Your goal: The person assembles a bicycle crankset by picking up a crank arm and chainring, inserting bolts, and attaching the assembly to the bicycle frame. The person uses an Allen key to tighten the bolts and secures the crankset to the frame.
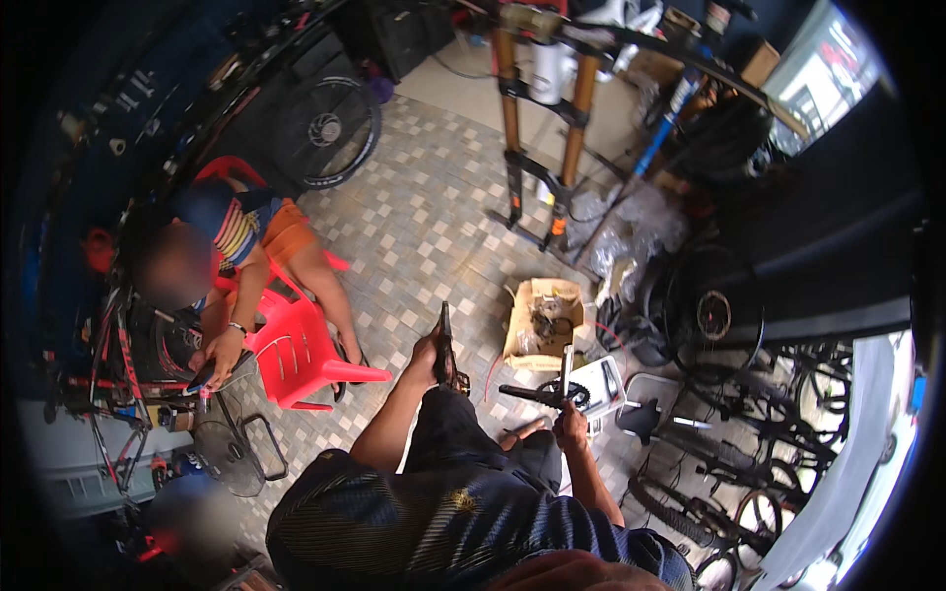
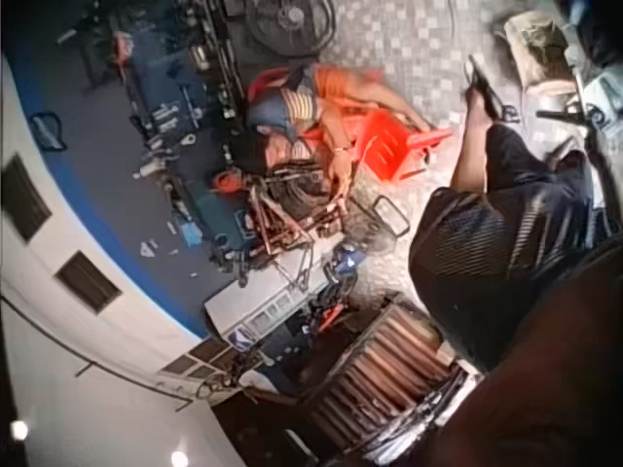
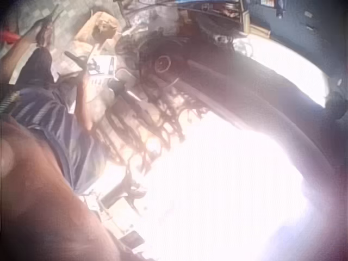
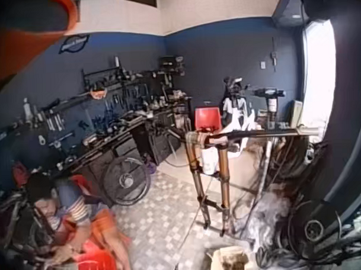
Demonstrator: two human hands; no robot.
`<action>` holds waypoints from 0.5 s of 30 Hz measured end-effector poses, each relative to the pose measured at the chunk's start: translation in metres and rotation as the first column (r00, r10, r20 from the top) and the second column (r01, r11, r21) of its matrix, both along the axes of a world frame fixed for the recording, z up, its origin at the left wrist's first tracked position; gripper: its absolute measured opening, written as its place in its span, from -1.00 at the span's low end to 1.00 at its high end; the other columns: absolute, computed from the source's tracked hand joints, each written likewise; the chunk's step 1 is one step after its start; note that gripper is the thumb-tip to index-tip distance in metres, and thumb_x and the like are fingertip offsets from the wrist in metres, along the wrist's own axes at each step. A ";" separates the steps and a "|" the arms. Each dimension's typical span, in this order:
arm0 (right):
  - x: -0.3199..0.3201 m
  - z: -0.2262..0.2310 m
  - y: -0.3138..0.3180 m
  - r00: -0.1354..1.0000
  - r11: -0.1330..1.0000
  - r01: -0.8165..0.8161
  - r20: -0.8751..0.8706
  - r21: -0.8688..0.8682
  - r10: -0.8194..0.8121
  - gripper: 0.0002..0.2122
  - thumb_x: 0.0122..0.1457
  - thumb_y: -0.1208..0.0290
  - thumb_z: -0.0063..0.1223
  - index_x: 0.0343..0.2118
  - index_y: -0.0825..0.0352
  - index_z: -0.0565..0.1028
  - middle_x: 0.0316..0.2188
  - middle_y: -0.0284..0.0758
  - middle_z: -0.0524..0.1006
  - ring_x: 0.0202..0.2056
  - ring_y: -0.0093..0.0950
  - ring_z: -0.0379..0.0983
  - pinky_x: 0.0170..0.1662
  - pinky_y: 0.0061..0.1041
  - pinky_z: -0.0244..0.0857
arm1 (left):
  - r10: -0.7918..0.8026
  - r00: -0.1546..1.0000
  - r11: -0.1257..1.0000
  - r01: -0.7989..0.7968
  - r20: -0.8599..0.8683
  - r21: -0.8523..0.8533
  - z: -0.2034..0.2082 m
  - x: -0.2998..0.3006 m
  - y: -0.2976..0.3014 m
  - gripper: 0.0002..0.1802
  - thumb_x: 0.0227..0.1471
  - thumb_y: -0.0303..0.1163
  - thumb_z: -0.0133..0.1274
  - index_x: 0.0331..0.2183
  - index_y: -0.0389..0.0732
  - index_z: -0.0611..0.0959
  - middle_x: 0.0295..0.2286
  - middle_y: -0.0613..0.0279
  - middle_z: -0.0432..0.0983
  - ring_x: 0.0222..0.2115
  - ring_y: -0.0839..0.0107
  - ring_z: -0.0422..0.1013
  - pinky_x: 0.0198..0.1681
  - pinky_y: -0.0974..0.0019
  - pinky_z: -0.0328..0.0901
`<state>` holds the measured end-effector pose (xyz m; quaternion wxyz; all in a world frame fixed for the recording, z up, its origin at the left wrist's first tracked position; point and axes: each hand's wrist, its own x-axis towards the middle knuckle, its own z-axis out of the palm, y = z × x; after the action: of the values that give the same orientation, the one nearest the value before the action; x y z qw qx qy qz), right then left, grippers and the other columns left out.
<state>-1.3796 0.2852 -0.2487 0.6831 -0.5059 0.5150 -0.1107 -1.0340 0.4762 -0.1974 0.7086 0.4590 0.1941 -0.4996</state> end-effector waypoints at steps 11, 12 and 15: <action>0.267 0.066 0.045 0.715 0.714 -0.666 0.088 -0.214 0.694 -0.78 0.19 0.32 0.09 -0.20 0.34 0.50 -0.74 -0.50 0.20 -0.75 -0.56 0.16 -0.67 -0.44 0.05 | 0.391 0.920 0.872 -0.375 -0.013 -0.315 0.045 0.173 0.142 -0.53 0.27 0.05 -0.09 -0.52 -0.06 0.56 -0.68 0.39 0.35 -0.77 0.36 0.29 -0.72 0.31 0.17; 0.298 0.076 0.051 0.650 0.435 -0.425 0.067 -0.793 0.757 -0.74 0.17 0.39 0.08 -0.10 0.35 0.46 -0.72 -0.48 0.21 -0.73 -0.57 0.17 -0.67 -0.45 0.05 | 0.406 0.914 0.860 -0.392 -0.028 -0.328 0.049 0.187 0.151 -0.54 0.30 0.03 -0.13 -0.49 -0.07 0.55 -0.66 0.38 0.37 -0.77 0.35 0.29 -0.72 0.32 0.20; 0.382 0.094 0.061 0.590 -0.150 -0.055 -0.153 -0.987 0.793 -0.63 0.14 0.58 0.02 0.05 0.38 0.37 -0.69 -0.43 0.21 -0.69 -0.60 0.18 -0.65 -0.48 0.07 | 0.478 0.876 0.807 -0.466 -0.061 -0.363 0.056 0.219 0.176 -0.64 0.32 -0.03 -0.13 -0.40 -0.04 0.54 -0.62 0.34 0.42 -0.78 0.33 0.29 -0.76 0.33 0.20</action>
<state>-0.9972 0.3460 -0.1545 0.2477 -0.9093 -0.1400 -0.3037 -0.8147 0.6518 -0.1418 0.8865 0.2640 0.1932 -0.3272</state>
